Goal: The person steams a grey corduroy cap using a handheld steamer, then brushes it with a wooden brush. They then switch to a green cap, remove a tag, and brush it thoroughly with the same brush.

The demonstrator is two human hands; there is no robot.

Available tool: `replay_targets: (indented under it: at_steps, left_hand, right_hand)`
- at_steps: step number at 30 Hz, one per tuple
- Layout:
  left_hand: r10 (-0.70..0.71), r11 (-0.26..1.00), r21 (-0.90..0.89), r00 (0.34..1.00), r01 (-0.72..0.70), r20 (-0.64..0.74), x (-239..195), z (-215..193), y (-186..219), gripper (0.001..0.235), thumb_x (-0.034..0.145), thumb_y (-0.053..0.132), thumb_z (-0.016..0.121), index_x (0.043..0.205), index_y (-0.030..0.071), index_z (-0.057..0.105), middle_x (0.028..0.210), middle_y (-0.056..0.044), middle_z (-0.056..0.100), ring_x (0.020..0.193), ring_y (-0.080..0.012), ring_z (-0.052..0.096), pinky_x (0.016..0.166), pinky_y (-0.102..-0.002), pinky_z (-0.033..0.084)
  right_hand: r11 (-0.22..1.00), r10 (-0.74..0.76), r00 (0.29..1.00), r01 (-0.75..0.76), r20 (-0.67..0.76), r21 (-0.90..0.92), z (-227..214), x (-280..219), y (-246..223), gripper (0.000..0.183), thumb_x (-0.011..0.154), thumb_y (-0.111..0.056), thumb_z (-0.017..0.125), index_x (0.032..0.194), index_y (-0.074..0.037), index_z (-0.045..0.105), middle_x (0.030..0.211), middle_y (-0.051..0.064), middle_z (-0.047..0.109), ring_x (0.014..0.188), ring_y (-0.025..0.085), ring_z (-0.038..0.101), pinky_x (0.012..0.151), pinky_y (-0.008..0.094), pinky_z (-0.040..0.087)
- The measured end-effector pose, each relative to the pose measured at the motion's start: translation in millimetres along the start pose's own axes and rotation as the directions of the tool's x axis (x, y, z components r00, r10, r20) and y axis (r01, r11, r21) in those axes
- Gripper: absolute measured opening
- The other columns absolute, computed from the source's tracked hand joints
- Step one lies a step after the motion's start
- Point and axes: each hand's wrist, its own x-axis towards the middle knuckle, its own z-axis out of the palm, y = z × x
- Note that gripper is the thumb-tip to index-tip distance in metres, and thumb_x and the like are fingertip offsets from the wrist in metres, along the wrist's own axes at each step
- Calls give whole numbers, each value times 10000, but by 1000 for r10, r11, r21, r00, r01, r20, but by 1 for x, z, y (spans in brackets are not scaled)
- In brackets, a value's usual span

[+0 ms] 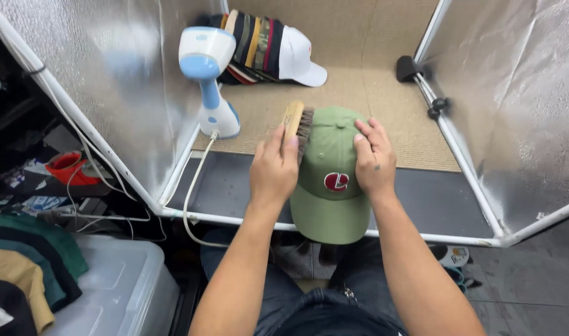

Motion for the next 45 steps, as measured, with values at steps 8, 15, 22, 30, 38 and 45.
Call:
replay_targets:
  at_steps: [8,15,22,30,38,45]
  left_hand:
    - [382,869,313,921,-385,72,28,-4,43,435,983,456,553,1223,146,740,983,-210,669,908,-444,726,710,-526,591]
    - [435,802,394,891,-449,132,81,30,33,447,942,428,599,1133,50,741,937,-226,626,825,-506,720,652,-565,591]
    - [485,805,182,803,-565,347,116,67,50,414,898,457,687,1138,133,782,960,-259,679,1008,-490,679,908,-530,542]
    - [-262,948,283,862,146,433,183,102,-106,393,835,390,714,1048,70,795,965,-199,754,966,-382,737,834,-507,580]
    - [191,964,167,976,-208,108,88,28,-7,448,999,548,529,1215,214,737,1014,-182,701,945,-412,723,753,-507,593]
    - [673,689,444,733,-573,-98,43,39,-50,315,1085,199,462,1226,55,704,1099,-217,686,832,-438,692,694,-471,605]
  right_hand:
    - [999,-4,999,5,35,-44,-1,6,1,421,984,-351,546,1354,-217,695,1487,174,548,1375,427,490,1148,533,380]
    - [999,-35,999,35,-5,-17,-1,2,8,406,1000,-350,587,1346,-160,679,1465,210,501,1407,432,446,1173,527,355]
    - [794,-585,801,535,-126,-287,8,-41,-7,260,1009,-289,677,1097,-44,691,1133,155,589,1191,410,556,1057,555,414]
    - [775,-624,775,601,-94,-195,4,-52,8,538,920,-399,778,1344,-98,642,1427,193,529,1449,508,365,1180,570,321]
    - [822,-564,822,551,-72,-146,2,-50,15,415,1026,-382,604,1361,-147,675,1490,149,527,1489,448,342,1220,543,271]
    - [883,-466,883,458,-66,-104,-3,-53,20,380,1058,-308,533,1395,-196,668,1557,127,483,1502,423,328,1225,534,259]
